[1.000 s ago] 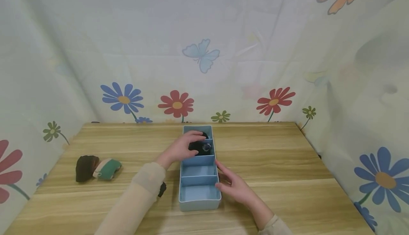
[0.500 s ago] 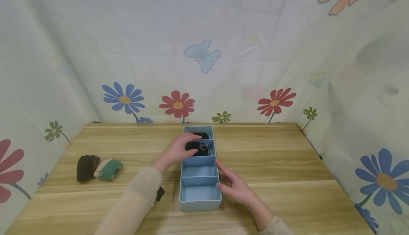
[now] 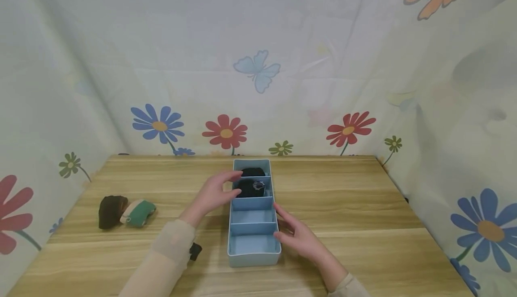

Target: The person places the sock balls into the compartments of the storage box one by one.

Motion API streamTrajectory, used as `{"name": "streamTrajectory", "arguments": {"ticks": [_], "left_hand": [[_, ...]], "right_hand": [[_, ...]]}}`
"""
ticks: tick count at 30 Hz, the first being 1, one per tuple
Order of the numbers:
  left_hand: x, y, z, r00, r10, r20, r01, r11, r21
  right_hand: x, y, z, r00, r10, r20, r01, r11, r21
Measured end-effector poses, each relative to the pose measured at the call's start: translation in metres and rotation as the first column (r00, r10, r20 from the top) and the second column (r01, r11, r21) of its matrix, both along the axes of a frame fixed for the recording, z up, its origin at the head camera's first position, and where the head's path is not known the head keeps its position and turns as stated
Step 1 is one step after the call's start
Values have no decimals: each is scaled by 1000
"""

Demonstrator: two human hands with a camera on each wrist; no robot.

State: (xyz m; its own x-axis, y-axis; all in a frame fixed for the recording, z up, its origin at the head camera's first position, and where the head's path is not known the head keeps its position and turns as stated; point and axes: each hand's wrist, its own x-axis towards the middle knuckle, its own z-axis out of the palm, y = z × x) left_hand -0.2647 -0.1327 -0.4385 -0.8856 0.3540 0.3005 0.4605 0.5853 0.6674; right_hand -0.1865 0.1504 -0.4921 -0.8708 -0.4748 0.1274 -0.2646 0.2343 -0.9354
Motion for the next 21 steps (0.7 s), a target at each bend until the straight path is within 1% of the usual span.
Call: {"name": "streamTrajectory", "arguments": {"ticks": [4, 10, 13, 17, 21], "left_hand": [[2, -6, -3, 1000, 18, 8, -18, 1000, 24], [5, -15, -6, 997, 66, 28, -67, 997, 37], [8, -19, -7, 996, 87, 34, -89, 994, 57], [12, -25, -7, 992, 122, 40, -125, 989, 75], [15, -32, -8, 986, 161, 46, -164, 984, 73]], "right_hand": [[0, 0, 0, 1000, 4, -2, -4, 1000, -4], [1, -1, 2, 1000, 4, 7, -4, 1000, 4], [1, -1, 2, 1000, 2, 9, -2, 1000, 11], [0, -1, 2, 1000, 5, 8, -5, 1000, 13], [0, -1, 2, 1000, 7, 12, -8, 1000, 14]]}}
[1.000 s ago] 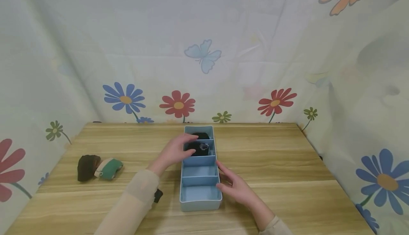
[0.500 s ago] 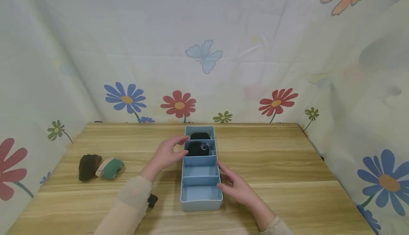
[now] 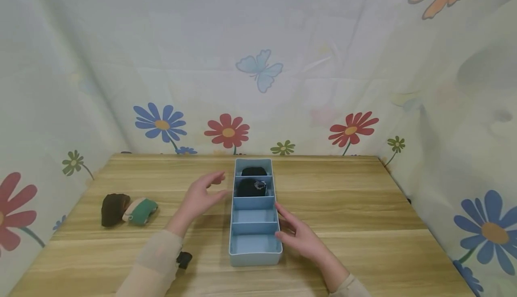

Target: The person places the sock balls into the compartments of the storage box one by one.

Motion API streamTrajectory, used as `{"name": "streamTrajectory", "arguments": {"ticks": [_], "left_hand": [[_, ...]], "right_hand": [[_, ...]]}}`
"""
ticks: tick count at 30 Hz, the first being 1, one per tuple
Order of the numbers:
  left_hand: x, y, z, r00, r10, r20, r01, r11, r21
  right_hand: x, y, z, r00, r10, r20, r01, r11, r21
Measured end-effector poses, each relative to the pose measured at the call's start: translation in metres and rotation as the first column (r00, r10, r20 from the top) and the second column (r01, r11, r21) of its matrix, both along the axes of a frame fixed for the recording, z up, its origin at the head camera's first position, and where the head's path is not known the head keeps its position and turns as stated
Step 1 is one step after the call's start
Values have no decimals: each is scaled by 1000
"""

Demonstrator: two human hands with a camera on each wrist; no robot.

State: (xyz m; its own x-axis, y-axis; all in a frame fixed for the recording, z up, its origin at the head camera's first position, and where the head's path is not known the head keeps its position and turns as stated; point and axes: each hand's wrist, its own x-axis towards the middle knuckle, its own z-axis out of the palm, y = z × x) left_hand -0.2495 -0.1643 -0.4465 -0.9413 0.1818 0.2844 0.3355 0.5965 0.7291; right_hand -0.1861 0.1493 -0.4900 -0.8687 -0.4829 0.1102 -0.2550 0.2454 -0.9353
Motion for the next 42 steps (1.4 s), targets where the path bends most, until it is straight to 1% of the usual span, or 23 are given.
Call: {"name": "streamTrajectory", "arguments": {"ticks": [5, 9, 12, 16, 21, 28, 36, 42], "left_hand": [[5, -10, -1, 999, 36, 9, -36, 999, -3], [8, -19, -1, 999, 44, -15, -44, 999, -21], [12, -26, 0, 999, 44, -29, -44, 999, -15], [17, -34, 2, 998, 54, -33, -54, 999, 2], [22, -44, 4, 996, 70, -57, -69, 997, 16], [27, -64, 4, 994, 90, -54, -92, 995, -26], [35, -84, 7, 987, 153, -40, -155, 987, -46], [41, -99, 5, 978, 199, -65, -203, 977, -67]], "right_hand": [[0, 0, 0, 1000, -1, 0, 1, 1000, 4], [0, 0, 0, 1000, -15, -5, 15, 1000, 23], [0, 1, 0, 1000, -19, 2, 18, 1000, 26], [1, 1, 0, 1000, -4, 13, 4, 1000, 5], [1, 1, 1, 1000, 7, 6, -7, 1000, -13], [2, 1, 1, 1000, 8, 7, -8, 1000, -13], [1, 1, 2, 1000, 2, 2, -2, 1000, 0], [1, 1, 1, 1000, 10, 8, -10, 1000, -15]]}}
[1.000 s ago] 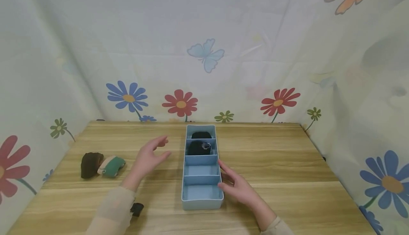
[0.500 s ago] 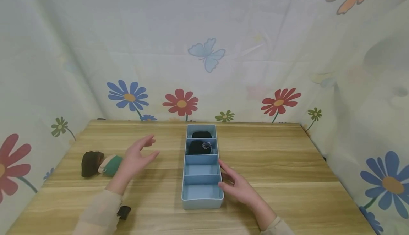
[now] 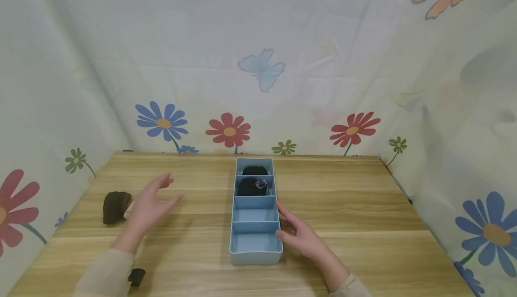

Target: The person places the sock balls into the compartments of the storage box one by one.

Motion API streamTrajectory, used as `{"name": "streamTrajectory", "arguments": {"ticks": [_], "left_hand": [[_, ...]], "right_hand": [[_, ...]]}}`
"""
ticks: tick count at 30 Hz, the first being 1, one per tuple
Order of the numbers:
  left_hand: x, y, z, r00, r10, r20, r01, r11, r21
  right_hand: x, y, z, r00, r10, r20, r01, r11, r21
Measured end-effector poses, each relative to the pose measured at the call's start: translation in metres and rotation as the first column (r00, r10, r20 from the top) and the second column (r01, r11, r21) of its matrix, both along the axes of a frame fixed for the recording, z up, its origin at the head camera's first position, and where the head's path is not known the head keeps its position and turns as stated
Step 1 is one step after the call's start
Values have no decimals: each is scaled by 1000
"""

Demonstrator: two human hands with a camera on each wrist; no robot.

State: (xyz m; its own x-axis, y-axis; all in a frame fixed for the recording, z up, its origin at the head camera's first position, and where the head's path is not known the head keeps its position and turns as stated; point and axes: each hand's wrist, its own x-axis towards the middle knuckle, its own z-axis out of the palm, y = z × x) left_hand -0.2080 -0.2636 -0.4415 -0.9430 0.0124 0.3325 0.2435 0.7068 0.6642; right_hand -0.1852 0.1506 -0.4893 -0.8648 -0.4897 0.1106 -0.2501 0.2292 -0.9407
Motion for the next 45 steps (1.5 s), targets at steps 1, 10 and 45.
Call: {"name": "streamTrajectory", "arguments": {"ticks": [1, 10, 45], "left_hand": [[1, -2, 0, 1000, 9, -5, -9, 1000, -4], [9, -23, -5, 996, 86, -19, -87, 995, -46], [21, -61, -22, 979, 120, 167, -98, 986, -131]], "right_hand": [[0, 0, 0, 1000, 0, 2, 0, 1000, -2], [0, 0, -1, 1000, -7, 2, 7, 1000, 9], [1, 1, 0, 1000, -24, -1, 24, 998, 58]]}}
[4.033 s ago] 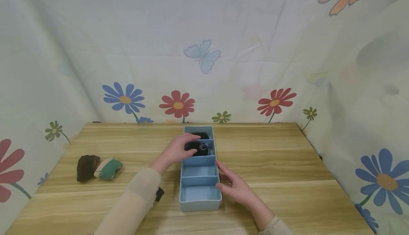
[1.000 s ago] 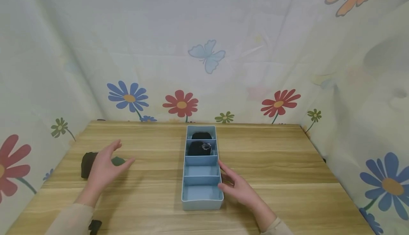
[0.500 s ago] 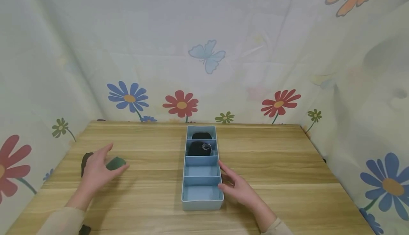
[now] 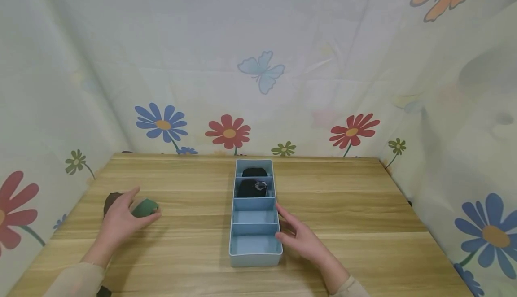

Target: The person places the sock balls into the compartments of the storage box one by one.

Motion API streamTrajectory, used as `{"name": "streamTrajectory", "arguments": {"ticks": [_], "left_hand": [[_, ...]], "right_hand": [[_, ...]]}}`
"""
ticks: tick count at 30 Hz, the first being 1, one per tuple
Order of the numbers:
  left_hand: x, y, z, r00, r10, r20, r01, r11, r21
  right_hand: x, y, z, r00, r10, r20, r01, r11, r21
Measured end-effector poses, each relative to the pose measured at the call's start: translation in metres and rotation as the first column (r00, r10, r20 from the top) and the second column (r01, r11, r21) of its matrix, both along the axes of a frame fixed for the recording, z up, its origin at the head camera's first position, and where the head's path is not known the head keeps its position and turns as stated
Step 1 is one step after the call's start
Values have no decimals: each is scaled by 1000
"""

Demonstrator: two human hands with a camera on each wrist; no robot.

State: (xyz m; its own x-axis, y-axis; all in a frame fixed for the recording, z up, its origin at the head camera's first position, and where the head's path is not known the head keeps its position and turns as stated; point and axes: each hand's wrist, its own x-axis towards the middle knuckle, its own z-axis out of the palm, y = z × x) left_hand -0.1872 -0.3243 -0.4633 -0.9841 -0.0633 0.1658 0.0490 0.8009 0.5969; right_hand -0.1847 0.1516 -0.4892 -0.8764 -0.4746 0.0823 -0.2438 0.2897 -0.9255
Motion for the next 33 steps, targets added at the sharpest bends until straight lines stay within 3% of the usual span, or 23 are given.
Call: {"name": "streamTrajectory", "arguments": {"ticks": [7, 15, 25, 33], "left_hand": [[-3, -3, -5, 998, -42, 47, 44, 998, -33], [-3, -2, -9, 995, -97, 25, 98, 994, -38], [-6, 3, -13, 990, -127, 64, 129, 991, -27], [-6, 7, -13, 987, -154, 34, 156, 987, -45]], "right_hand": [[0, 1, 1, 1000, -7, 19, 7, 1000, -4], [1, 1, 0, 1000, -14, 25, 14, 1000, 1], [0, 1, -1, 1000, -14, 25, 14, 1000, -5], [0, 0, -1, 1000, -15, 23, 15, 1000, -5]]}}
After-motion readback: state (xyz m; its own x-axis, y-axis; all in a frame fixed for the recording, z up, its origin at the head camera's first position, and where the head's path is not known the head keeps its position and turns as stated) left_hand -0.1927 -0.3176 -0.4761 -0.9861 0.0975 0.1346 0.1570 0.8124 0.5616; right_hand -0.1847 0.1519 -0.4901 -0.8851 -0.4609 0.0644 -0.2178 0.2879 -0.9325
